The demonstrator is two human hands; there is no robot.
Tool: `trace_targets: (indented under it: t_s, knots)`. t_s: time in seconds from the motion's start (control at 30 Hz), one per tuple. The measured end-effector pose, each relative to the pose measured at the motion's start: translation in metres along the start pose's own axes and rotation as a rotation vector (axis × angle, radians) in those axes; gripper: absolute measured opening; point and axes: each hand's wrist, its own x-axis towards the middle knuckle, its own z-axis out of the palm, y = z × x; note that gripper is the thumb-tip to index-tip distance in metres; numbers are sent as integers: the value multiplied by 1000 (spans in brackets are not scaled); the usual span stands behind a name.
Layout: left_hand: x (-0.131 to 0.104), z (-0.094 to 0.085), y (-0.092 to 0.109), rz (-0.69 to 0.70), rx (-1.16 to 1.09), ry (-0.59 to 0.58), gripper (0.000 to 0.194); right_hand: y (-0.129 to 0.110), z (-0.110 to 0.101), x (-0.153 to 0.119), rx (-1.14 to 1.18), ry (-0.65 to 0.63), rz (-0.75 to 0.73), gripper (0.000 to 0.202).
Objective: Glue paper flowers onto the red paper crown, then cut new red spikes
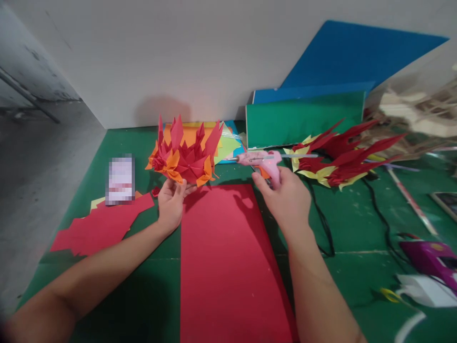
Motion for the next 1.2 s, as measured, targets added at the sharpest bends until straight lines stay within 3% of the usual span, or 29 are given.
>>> trace_targets:
  t_s: [0.1,0.17,0.3,0.53,0.8,0.93,1.1,1.2]
  knots:
    - [-1,0,1,1,42,-10,42,-4,2,-7,93,221,-98,59]
    - [-3,0,2,5,77,-18,44,-8,4,-14,107,293,-204,64]
    - [-5,1,2,23,133,-47,44,-15,7,-24,96,301,-352,49]
    - [-8,3,4,30,140,-139,42,-16,9,-27,-33,453,-501,32]
    - [-10,4,8,21,127,-151,40,-17,8,-25,-56,583,-702,20]
    - [-10,4,9,1,125,-159,40,-18,3,-25,-24,550,-660,19]
    - [-9,5,8,-16,132,-115,43,-19,-2,-30,-18,361,-440,27]
    - [-8,4,7,-24,140,-82,44,-18,-1,-30,-17,327,-400,29]
